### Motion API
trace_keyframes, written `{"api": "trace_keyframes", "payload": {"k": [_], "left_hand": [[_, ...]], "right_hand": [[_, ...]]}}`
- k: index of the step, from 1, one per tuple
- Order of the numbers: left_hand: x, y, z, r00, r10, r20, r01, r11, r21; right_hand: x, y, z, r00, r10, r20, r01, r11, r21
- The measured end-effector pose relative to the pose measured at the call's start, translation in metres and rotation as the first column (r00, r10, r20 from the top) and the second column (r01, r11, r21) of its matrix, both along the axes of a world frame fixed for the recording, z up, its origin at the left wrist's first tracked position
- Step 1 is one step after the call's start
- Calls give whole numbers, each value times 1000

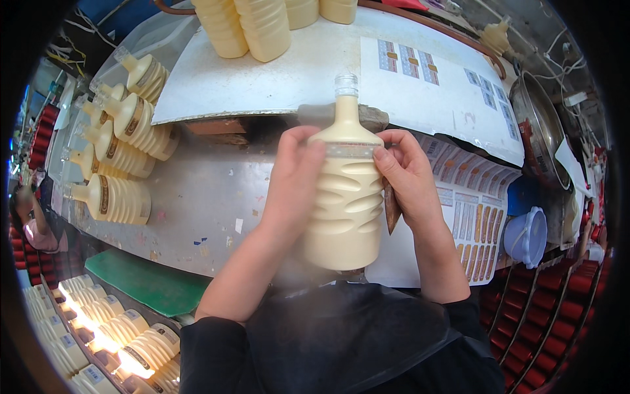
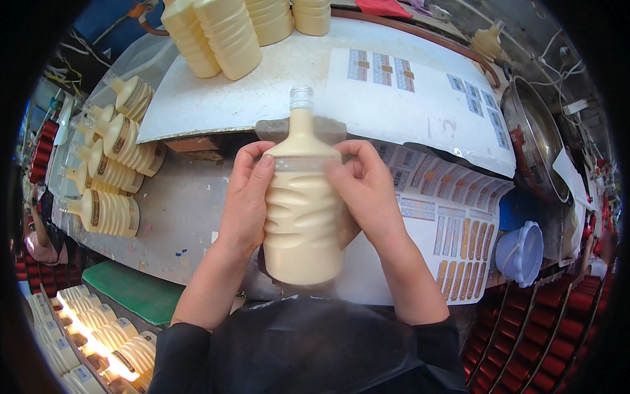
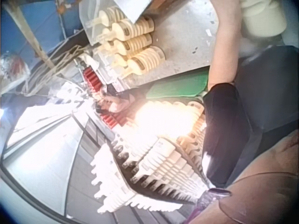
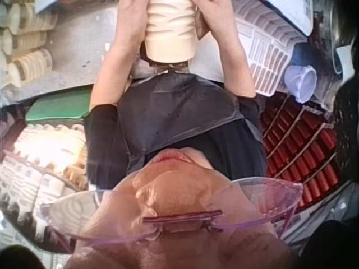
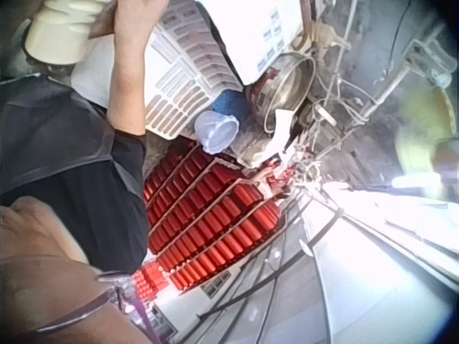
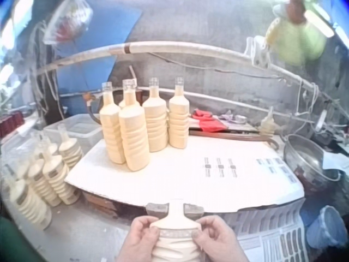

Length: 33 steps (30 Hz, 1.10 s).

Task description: The person repeatedly picks up cream-colored plastic bottles, applies rectangular labels to their sides, smooths them with a small tool, and places the bottles back on the table. The process is repeated for multiple bottles in a continuous loop.

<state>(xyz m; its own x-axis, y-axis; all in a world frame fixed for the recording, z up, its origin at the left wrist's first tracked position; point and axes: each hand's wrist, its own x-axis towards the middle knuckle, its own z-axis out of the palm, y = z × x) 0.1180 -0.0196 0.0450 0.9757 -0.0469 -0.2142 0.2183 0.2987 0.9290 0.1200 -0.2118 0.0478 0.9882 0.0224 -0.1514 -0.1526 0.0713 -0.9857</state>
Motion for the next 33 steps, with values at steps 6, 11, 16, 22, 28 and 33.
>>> {"api": "trace_keyframes", "payload": {"k": [6,11,16,22,28,33], "left_hand": [[1,-1,-2,1000,8,24,-8,1000,6],[-1,-3,1,999,11,44,-12,999,31],[-3,-5,3,997,-16,71,11,997,73],[-2,-4,2,998,-22,53,18,997,70],[-1,-5,4,999,-45,21,45,999,23],[-2,-8,16,994,-63,-93,50,990,-134]], "right_hand": [[-2,-1,-6,1000,11,6,-11,1000,4],[6,-22,10,999,-43,-26,42,998,-38],[-3,-4,40,977,-111,181,126,990,-69],[-22,32,37,832,58,552,347,722,-599],[-17,5,9,875,-236,423,402,841,-362],[-30,14,19,714,-59,698,489,755,-437]]}}
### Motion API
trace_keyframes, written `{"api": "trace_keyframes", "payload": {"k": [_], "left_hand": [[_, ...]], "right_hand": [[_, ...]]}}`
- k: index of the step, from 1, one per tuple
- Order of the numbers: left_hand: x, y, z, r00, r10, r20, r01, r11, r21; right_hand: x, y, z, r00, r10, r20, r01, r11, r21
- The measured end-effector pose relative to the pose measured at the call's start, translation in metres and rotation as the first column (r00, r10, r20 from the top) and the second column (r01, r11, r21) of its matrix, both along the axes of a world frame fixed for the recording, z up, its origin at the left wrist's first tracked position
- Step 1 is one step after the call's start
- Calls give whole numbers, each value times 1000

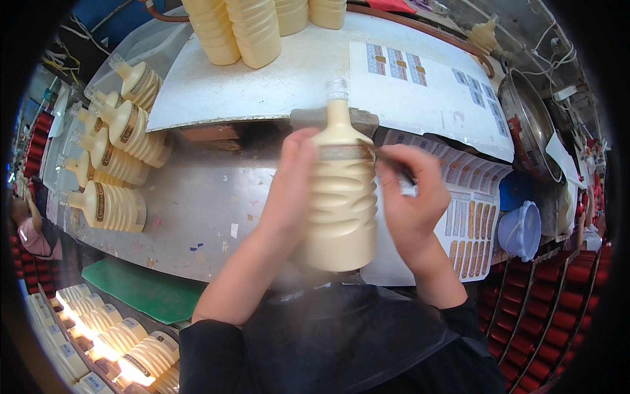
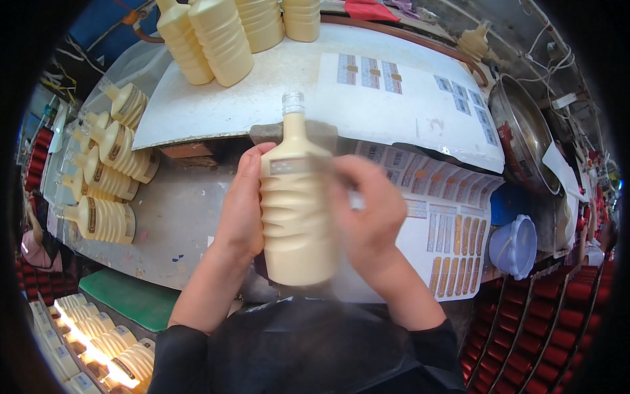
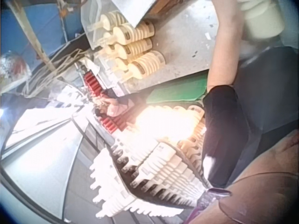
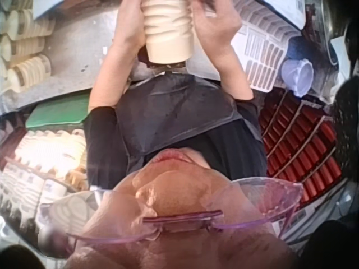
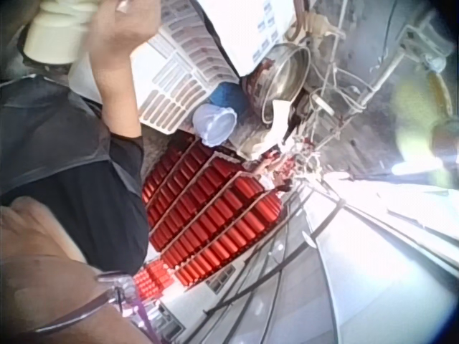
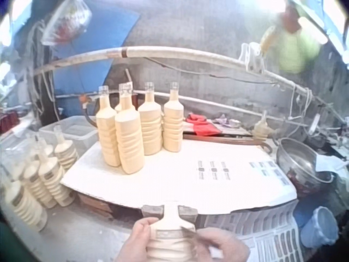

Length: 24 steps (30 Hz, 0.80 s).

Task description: The person repeatedly picks up cream-colored plastic bottles, applies rectangular labels to their sides, smooths them with a small tool, and places the bottles back on the table. The process is repeated for multiple bottles in a continuous loop.

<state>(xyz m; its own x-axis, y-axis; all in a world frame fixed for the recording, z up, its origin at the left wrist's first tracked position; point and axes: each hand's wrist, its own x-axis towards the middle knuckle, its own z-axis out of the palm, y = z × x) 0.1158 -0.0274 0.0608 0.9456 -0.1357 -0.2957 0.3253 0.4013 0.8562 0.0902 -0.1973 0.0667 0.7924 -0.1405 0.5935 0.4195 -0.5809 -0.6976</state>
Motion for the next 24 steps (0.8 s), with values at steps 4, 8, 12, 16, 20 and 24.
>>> {"api": "trace_keyframes", "payload": {"k": [4,8,12,16,20,24], "left_hand": [[-3,-1,7,1000,-9,-10,8,994,-109],[-5,2,7,999,-5,-37,-1,990,-140],[-1,4,5,1000,-19,-9,15,958,-285],[-3,1,4,1000,-10,18,12,992,-129],[2,1,-2,994,-76,82,60,982,181],[4,5,-13,991,-99,87,78,974,212]], "right_hand": [[4,15,23,921,314,233,-187,877,-442],[3,31,39,937,292,190,-159,844,-512],[5,30,50,933,360,8,-310,813,-493],[35,23,49,990,59,-131,-30,977,212],[55,21,29,962,168,-214,-145,982,121],[59,2,5,975,99,-200,-83,993,87]]}}
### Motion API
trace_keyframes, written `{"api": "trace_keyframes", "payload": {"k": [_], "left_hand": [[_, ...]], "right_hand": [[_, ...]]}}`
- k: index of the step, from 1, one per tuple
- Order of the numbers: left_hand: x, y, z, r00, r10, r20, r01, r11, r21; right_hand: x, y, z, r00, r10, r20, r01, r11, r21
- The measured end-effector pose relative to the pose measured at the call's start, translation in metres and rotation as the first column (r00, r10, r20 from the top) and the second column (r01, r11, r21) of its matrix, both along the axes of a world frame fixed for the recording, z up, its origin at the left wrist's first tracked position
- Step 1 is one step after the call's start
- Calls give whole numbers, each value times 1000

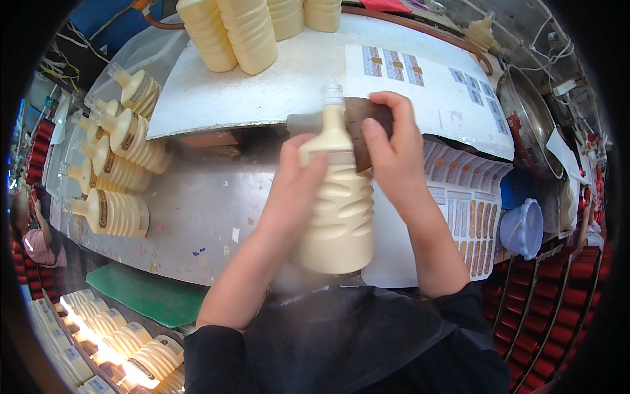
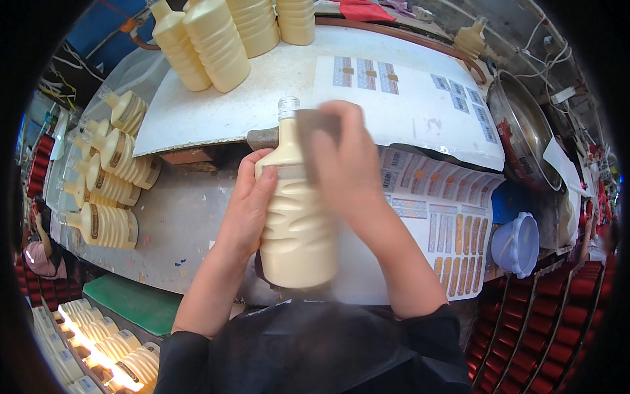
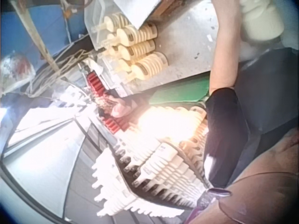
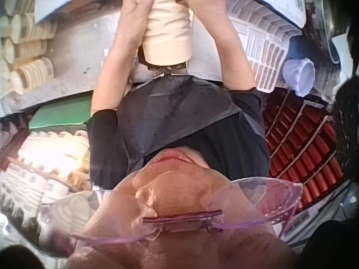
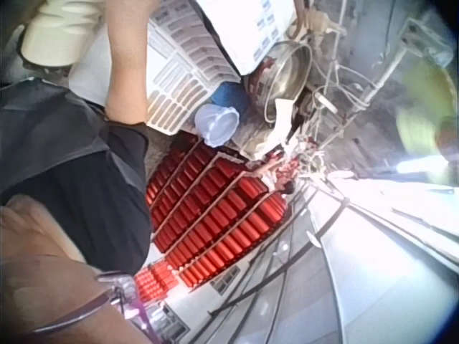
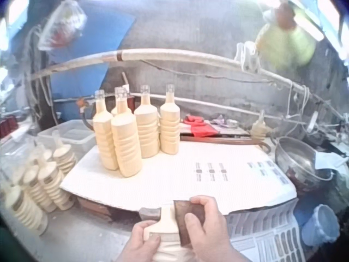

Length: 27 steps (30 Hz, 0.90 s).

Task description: The person repeatedly picks up cream-colored plastic bottles, applies rectangular labels to their sides, smooths them with a small tool, and places the bottles back on the table. The process is repeated for multiple bottles in a continuous loop.

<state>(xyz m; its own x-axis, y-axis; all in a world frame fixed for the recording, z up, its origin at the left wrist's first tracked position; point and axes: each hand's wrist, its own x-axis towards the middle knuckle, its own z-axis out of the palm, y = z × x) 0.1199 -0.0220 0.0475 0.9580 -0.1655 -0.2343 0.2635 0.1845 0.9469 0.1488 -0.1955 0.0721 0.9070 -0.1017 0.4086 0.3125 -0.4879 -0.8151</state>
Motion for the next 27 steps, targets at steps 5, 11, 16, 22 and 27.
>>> {"api": "trace_keyframes", "payload": {"k": [5,11,16,22,27], "left_hand": [[0,0,-11,999,13,50,-12,999,-32],[0,2,-13,994,12,104,-9,1000,-28],[1,1,-12,995,20,96,-15,999,-45],[1,-2,0,999,20,-37,-27,980,-195],[-12,-5,17,996,-24,-81,-7,934,-358]], "right_hand": [[1,-24,-13,1000,-12,11,12,1000,0],[0,-19,-6,993,121,-12,-116,972,203],[0,-12,-17,1000,11,26,-12,999,30],[-1,-17,-10,999,52,-16,-50,993,107],[1,15,19,997,66,-26,-67,996,-59]]}}
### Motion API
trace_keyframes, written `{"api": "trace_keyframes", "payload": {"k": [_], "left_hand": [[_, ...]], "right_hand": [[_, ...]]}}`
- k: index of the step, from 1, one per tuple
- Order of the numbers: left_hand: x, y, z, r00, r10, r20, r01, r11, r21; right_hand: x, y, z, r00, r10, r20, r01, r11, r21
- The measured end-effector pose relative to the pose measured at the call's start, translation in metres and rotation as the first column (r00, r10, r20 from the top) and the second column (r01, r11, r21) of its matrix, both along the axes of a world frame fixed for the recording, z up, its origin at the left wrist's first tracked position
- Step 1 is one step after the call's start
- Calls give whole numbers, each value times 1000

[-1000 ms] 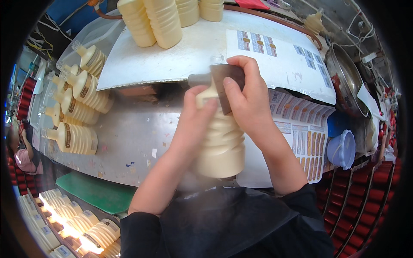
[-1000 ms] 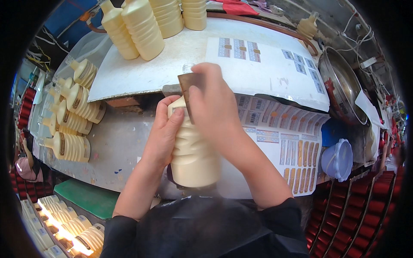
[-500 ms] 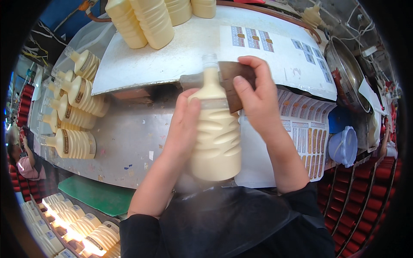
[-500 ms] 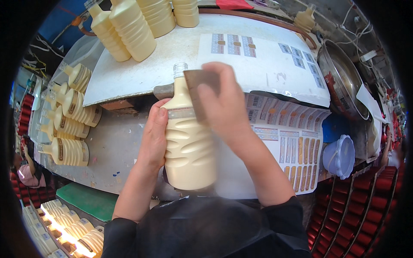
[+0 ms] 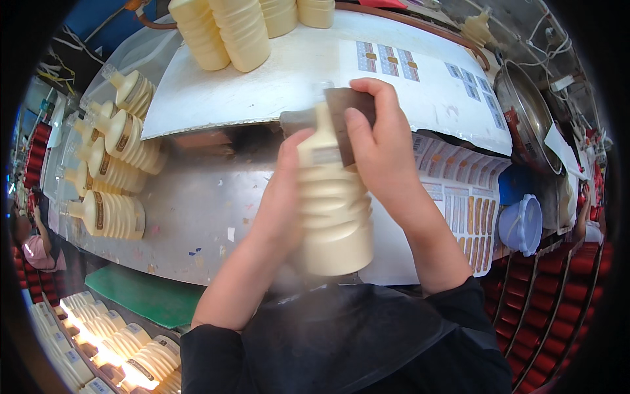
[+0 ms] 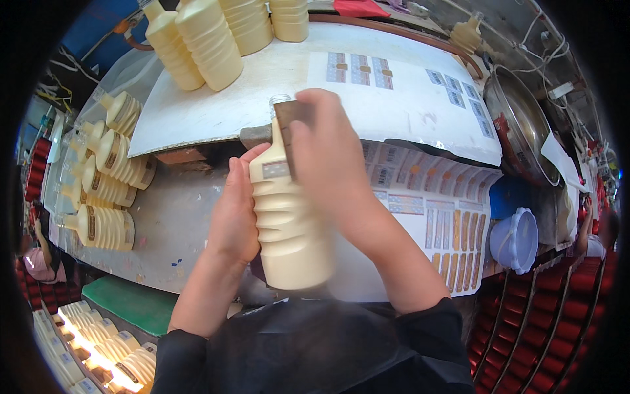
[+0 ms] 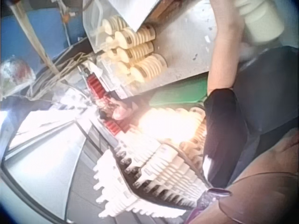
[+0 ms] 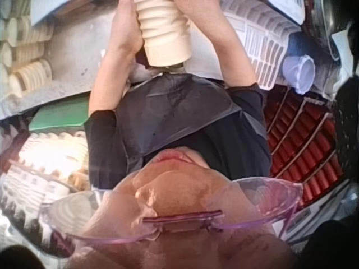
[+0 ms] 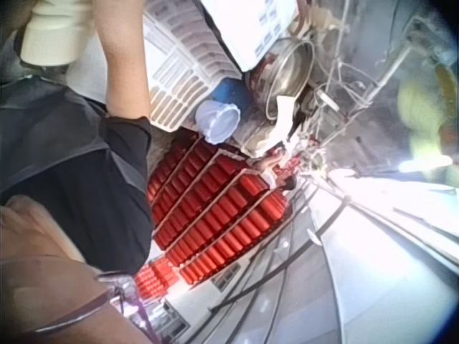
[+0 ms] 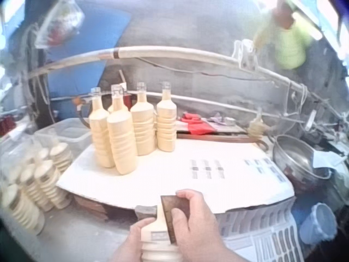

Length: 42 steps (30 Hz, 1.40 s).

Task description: The person repeatedly picks up cream-colored plastic bottles, applies rectangular labels to their sides, smooths them with a small tool, and places the bottles back on the table. The process is repeated for multiple bottles in a continuous loop.

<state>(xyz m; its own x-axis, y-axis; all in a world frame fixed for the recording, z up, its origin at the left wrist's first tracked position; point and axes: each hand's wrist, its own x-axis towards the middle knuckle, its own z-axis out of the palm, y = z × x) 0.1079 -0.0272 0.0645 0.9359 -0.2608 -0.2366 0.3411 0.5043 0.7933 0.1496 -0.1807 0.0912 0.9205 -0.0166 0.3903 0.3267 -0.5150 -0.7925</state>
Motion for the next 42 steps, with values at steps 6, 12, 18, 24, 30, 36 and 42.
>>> {"api": "trace_keyframes", "payload": {"k": [6,12,18,24,30,36,42], "left_hand": [[-1,-1,3,999,-22,27,22,1000,7],[1,2,-9,1000,11,13,-11,998,69],[6,3,-21,997,13,73,-29,974,224],[5,2,-15,998,31,50,-40,980,197],[0,-5,-3,998,55,-25,-53,997,57],[-12,8,-6,891,-122,437,-223,721,656],[-29,8,-23,811,-272,517,-318,538,781]], "right_hand": [[-7,37,18,989,115,93,-83,953,-292],[-1,-1,2,997,-26,67,40,974,-222],[0,-29,-38,992,-104,72,102,994,40],[1,-26,-27,990,-96,101,92,995,46],[-5,32,9,989,65,129,-21,948,-318],[-1,20,2,999,-31,24,36,975,-218],[-9,-33,-32,983,-175,49,173,984,39]]}}
